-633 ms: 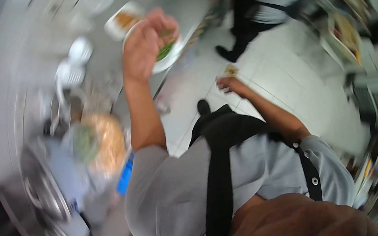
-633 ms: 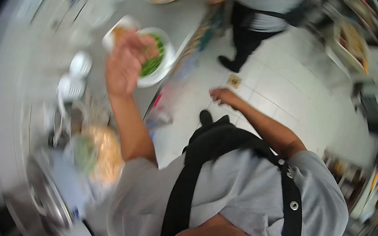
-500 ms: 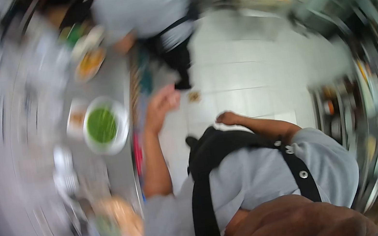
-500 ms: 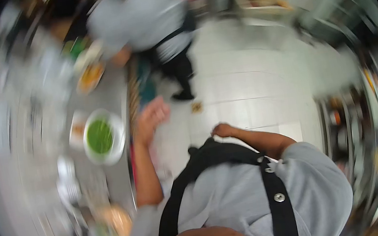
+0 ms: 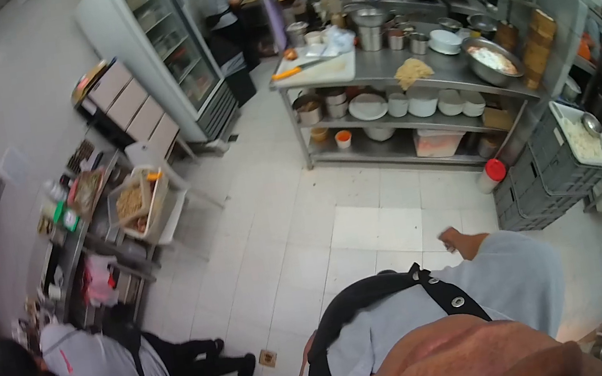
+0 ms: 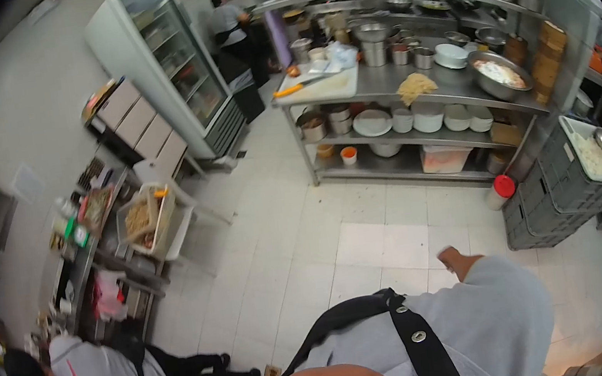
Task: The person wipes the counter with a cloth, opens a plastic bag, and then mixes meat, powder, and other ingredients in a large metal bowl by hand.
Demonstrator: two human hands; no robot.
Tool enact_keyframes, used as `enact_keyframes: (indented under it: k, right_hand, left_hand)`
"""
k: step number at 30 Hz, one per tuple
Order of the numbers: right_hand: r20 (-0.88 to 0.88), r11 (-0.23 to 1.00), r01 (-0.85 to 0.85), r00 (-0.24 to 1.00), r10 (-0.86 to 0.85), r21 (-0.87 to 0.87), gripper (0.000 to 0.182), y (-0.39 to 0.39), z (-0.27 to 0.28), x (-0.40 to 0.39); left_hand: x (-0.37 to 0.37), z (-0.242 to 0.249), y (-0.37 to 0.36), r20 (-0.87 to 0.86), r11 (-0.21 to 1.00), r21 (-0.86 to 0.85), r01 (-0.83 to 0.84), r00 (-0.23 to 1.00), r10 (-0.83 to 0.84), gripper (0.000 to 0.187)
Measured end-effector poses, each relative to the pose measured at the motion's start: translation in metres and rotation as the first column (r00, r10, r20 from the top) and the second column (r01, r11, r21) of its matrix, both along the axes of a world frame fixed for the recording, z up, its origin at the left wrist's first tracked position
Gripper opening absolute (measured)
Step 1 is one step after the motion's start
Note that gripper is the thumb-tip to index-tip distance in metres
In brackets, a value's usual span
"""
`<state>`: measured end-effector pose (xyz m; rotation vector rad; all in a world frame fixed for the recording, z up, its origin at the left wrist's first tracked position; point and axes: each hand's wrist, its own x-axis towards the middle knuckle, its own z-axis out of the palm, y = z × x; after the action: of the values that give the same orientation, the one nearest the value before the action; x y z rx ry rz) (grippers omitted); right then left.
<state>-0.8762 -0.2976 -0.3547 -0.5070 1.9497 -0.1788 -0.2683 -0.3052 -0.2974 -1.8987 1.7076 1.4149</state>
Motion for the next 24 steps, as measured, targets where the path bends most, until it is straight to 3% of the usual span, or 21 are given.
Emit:
enact_keyframes:
  k: [1, 2, 3, 4, 6, 7, 9, 11, 19, 21, 22, 23, 24]
  right_hand:
    - [-0.087, 0.996, -0.082, 0.993, 0.085, 0.045, 0.030, 0.032, -0.025, -0.022]
    - [-0.207, 0.889, -0.458, 0.871, 0.445, -0.018, 0.022, 0.066, -0.035, -0.028]
    - [-0.415, 0.660, -0.751, 0.607, 0.678, -0.022, 0.021, 0.099, -0.044, -0.034]
    - [-0.446, 0.656, -0.755, 0.593, 0.671, -0.017, 0.022, 0.127, -0.064, -0.034]
    - [-0.539, 0.458, -0.778, 0.628, 0.561, -0.430, 0.026, 0.175, -0.109, -0.030]
    - [-0.429, 0.506, -0.696, 0.715, 0.552, -0.509, 0.025, 0.191, -0.109, -0.014]
    - [-0.236, 0.684, -0.565, 0.821, 0.519, -0.461, 0.025, 0.188, -0.087, 0.014]
    - [-0.174, 0.762, -0.514, 0.856, 0.487, -0.394, 0.025, 0.165, -0.065, 0.032]
    - [-0.333, 0.743, -0.540, 0.838, 0.432, -0.395, 0.026, 0.015, -0.017, 0.020]
    - [-0.439, 0.687, -0.635, 0.761, 0.477, -0.355, 0.026, -0.027, 0.006, -0.010]
    - [-0.498, 0.596, -0.758, 0.636, 0.589, -0.264, 0.030, -0.044, 0.029, -0.026]
    - [-0.381, 0.732, -0.531, 0.840, 0.388, -0.426, 0.034, -0.053, -0.003, -0.039]
    - [-0.266, 0.818, -0.336, 0.936, 0.233, -0.467, 0.036, -0.062, -0.016, -0.054]
  left_hand:
    - [-0.013, 0.002, -0.016, -0.003, 1.000, 0.003, 0.023, 1.000, -0.023, 0.048]
    - [-0.023, 0.001, -0.033, -0.009, 0.999, -0.001, 0.042, 0.999, -0.042, 0.048]
    - [-0.034, 0.001, -0.049, -0.011, 0.998, -0.001, 0.065, 0.998, -0.065, 0.047]
    - [-0.043, 0.001, -0.066, -0.015, 0.996, -0.004, 0.087, 0.996, -0.088, 0.046]
    - [-0.063, 0.004, -0.098, -0.019, 0.990, -0.010, 0.138, 0.990, -0.138, 0.045]
    - [-0.072, 0.005, -0.114, -0.018, 0.986, -0.014, 0.169, 0.985, -0.169, 0.044]
    - [-0.091, 0.006, -0.148, -0.018, 0.974, -0.025, 0.224, 0.974, -0.224, 0.043]
    - [-0.111, 0.009, -0.182, -0.011, 0.958, -0.040, 0.285, 0.958, -0.286, 0.042]
    - [-0.218, 0.010, -0.334, 0.045, 0.735, -0.085, 0.673, 0.740, -0.672, 0.037]
    - [-0.264, 0.017, -0.371, 0.032, 0.636, -0.116, 0.762, 0.643, -0.765, 0.035]
    - [-0.288, 0.017, -0.388, 0.031, 0.580, -0.140, 0.802, 0.589, -0.808, 0.035]
    - [-0.314, 0.019, -0.405, 0.031, 0.473, -0.202, 0.858, 0.488, -0.872, 0.034]
    - [-0.343, 0.020, -0.420, 0.032, 0.377, -0.265, 0.887, 0.399, -0.916, 0.034]
